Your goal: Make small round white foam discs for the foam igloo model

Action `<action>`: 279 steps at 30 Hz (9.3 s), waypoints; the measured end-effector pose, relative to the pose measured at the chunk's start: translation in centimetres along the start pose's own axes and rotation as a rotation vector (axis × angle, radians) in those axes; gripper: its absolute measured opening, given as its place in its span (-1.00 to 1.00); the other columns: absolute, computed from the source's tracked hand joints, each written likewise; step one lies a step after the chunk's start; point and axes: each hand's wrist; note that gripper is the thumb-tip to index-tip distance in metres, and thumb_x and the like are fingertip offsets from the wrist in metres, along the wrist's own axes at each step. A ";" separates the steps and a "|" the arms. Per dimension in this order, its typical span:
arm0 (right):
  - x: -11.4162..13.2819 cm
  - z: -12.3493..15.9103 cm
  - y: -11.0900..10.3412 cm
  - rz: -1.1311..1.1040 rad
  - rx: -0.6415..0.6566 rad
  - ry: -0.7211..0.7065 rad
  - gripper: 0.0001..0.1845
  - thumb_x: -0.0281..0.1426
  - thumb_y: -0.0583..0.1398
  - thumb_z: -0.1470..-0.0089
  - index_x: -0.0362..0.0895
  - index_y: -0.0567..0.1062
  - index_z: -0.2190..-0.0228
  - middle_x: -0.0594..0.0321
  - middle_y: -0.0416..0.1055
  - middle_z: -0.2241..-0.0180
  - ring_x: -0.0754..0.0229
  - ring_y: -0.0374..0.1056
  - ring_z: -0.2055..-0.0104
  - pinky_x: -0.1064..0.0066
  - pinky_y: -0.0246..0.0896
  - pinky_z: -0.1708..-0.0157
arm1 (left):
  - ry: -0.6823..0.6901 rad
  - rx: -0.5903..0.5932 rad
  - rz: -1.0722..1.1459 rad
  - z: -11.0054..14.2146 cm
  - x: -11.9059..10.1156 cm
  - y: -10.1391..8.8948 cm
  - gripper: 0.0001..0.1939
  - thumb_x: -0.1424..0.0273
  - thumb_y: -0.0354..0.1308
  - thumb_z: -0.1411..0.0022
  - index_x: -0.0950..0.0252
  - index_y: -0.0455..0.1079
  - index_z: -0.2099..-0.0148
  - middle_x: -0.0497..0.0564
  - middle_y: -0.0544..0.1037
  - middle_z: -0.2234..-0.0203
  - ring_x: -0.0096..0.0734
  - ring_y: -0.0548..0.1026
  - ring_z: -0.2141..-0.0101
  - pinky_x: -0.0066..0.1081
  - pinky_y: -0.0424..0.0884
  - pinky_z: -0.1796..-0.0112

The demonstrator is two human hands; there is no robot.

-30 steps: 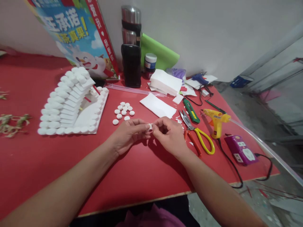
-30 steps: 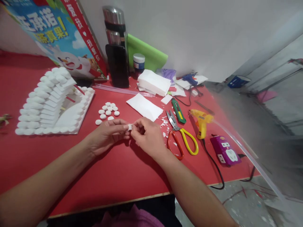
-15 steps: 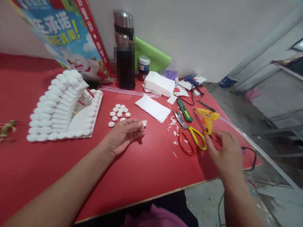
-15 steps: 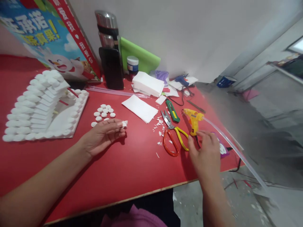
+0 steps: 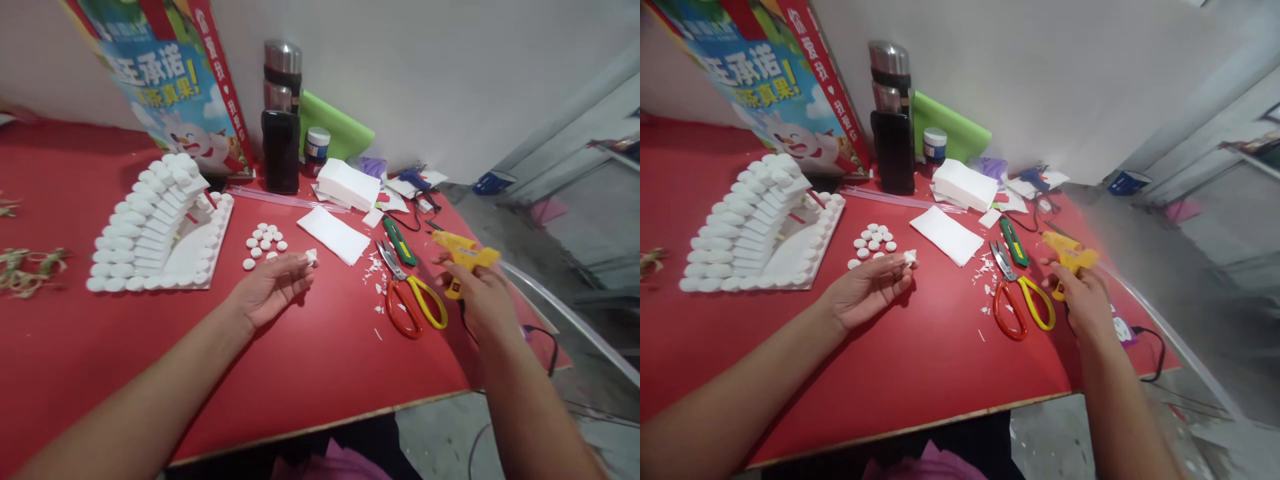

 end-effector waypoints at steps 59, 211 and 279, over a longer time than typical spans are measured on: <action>4.2 9.2 8.0 0.158 0.480 -0.207 -0.56 -0.09 0.20 -0.33 -0.09 0.52 0.49 0.27 0.52 0.44 0.15 0.42 0.37 0.35 0.27 0.32 | -0.021 0.106 -0.086 0.3 0.2 -0.2 -0.96 0.64 0.33 -0.20 0.49 0.62 0.30 0.13 0.67 0.40 -0.49 0.59 0.47 -0.57 0.60 0.35; 0.7 0.3 1.4 -0.037 0.056 -0.129 -0.62 -0.12 0.44 -0.03 -0.12 0.67 0.21 0.19 0.58 0.29 0.19 0.45 0.32 0.40 0.36 0.34 | 0.066 0.306 -0.232 0.6 0.5 -0.3 -0.68 0.47 0.61 0.10 0.39 0.62 0.27 0.03 0.67 0.43 -0.42 0.63 0.47 -0.46 0.63 0.36; 3.2 6.7 12.9 0.584 0.232 -1.291 -0.21 -0.60 0.01 -0.37 -0.06 -0.07 -0.50 -0.14 0.45 -0.08 -0.08 0.43 -0.03 0.05 0.48 0.07 | -0.103 0.235 -0.069 0.2 0.7 -0.7 -0.92 0.66 0.27 -0.27 0.55 0.62 0.25 0.12 0.62 0.44 -0.49 0.59 0.45 -0.55 0.61 0.35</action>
Point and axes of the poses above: each hand's wrist, its own z-axis away from the middle knuckle, its own y-axis out of the palm, x = y × z
